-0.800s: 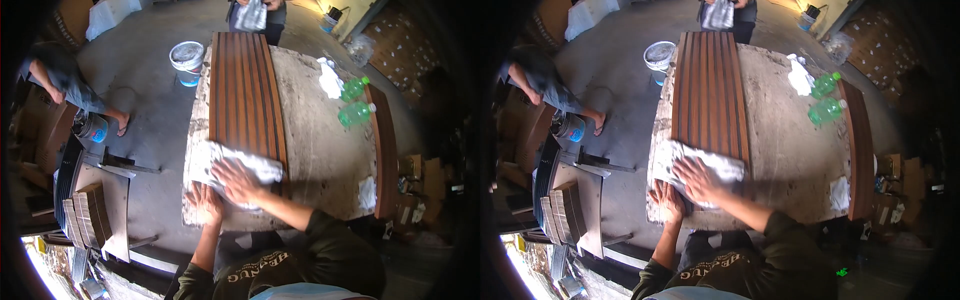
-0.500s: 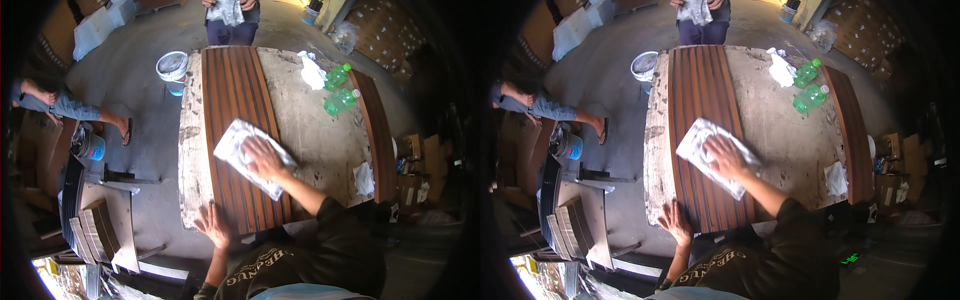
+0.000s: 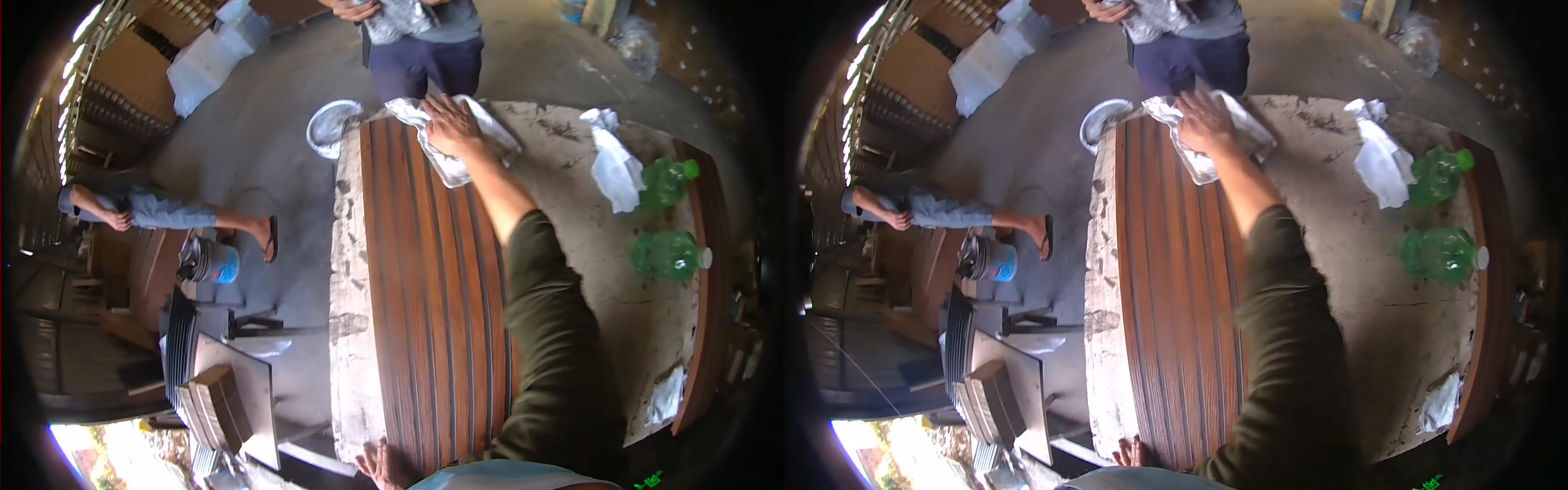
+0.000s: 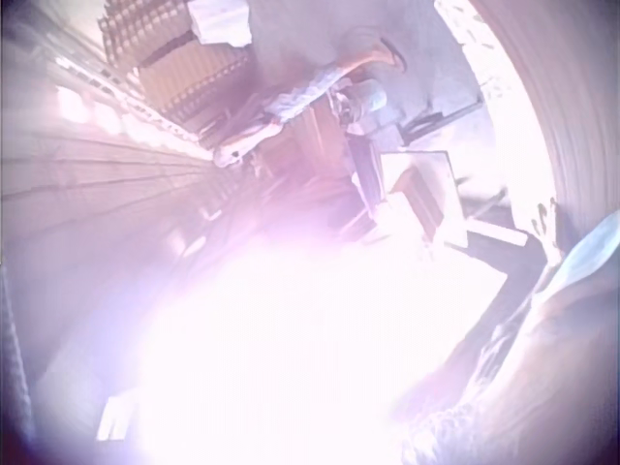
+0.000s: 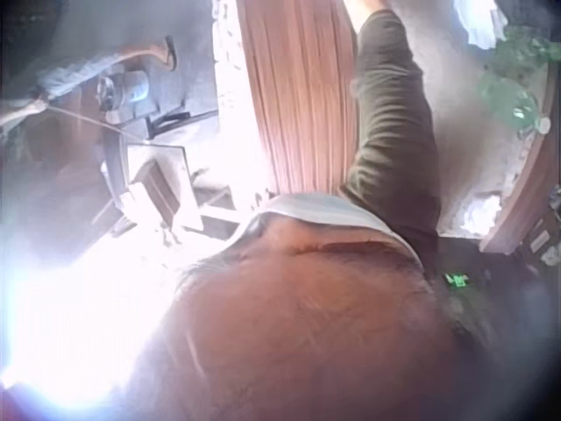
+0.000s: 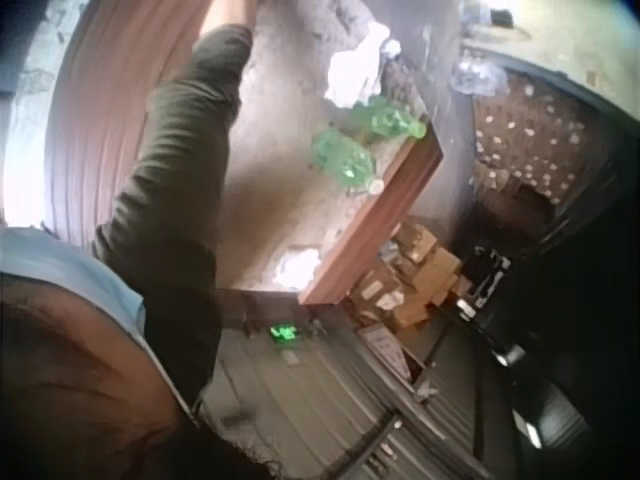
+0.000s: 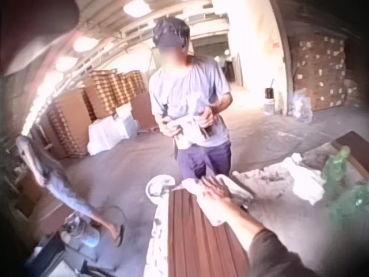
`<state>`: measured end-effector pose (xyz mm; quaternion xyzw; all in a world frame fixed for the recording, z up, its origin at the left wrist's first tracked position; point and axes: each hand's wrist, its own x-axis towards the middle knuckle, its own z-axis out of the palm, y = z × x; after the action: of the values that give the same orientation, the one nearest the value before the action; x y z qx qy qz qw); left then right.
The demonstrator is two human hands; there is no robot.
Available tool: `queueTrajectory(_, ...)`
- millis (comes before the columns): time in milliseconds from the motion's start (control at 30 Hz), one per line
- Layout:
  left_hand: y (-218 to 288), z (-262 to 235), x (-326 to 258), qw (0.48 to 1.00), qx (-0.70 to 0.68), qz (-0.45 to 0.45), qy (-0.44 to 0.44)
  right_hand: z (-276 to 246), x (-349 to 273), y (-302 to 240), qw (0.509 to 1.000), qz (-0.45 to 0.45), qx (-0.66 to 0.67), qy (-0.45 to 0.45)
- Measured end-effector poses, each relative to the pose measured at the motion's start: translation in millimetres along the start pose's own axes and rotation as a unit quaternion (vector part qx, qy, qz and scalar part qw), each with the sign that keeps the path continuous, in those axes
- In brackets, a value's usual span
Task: The person wipes a wooden panel with a white cloth, turning the panel over and wiping both sides before lifting it and setting it aside to fold the cloth.
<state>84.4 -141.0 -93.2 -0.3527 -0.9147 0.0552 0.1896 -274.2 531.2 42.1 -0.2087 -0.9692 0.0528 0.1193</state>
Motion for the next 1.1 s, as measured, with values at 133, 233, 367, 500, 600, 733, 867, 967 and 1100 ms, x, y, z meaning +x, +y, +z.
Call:
queueTrajectory(133,9,-20,-10,1.0,0.005,0.005,-0.015,-1,-46,-89,0.939,-0.246,0.204,-0.128)
queueTrajectory(233,9,-4,0,0.998,0.046,0.041,0.003,6,-25,-106,0.935,-0.336,0.094,-0.059)
queueTrajectory(367,4,-3,0,0.996,0.066,0.055,0.013,17,39,-49,0.995,-0.087,-0.039,-0.034)
queueTrajectory(500,18,-10,29,0.994,0.057,0.045,0.082,-5,28,-58,0.99,-0.057,0.068,-0.114)
queueTrajectory(600,22,-13,24,0.997,0.045,0.0,0.055,18,-14,-82,0.949,-0.296,0.08,0.077)
queueTrajectory(733,8,11,11,0.993,0.057,0.07,0.08,44,31,-11,0.972,-0.16,0.101,0.137)
queueTrajectory(867,21,-8,21,0.994,0.051,0.019,0.092,17,31,30,0.997,0.075,0.021,-0.018)
queueTrajectory(967,44,-60,49,0.964,-0.197,-0.148,-0.103,26,12,42,0.997,0.067,0.036,0.012)
queueTrajectory(1100,51,-90,86,0.953,-0.221,-0.151,-0.142,4,-42,12,0.999,0.044,0.027,-0.015)
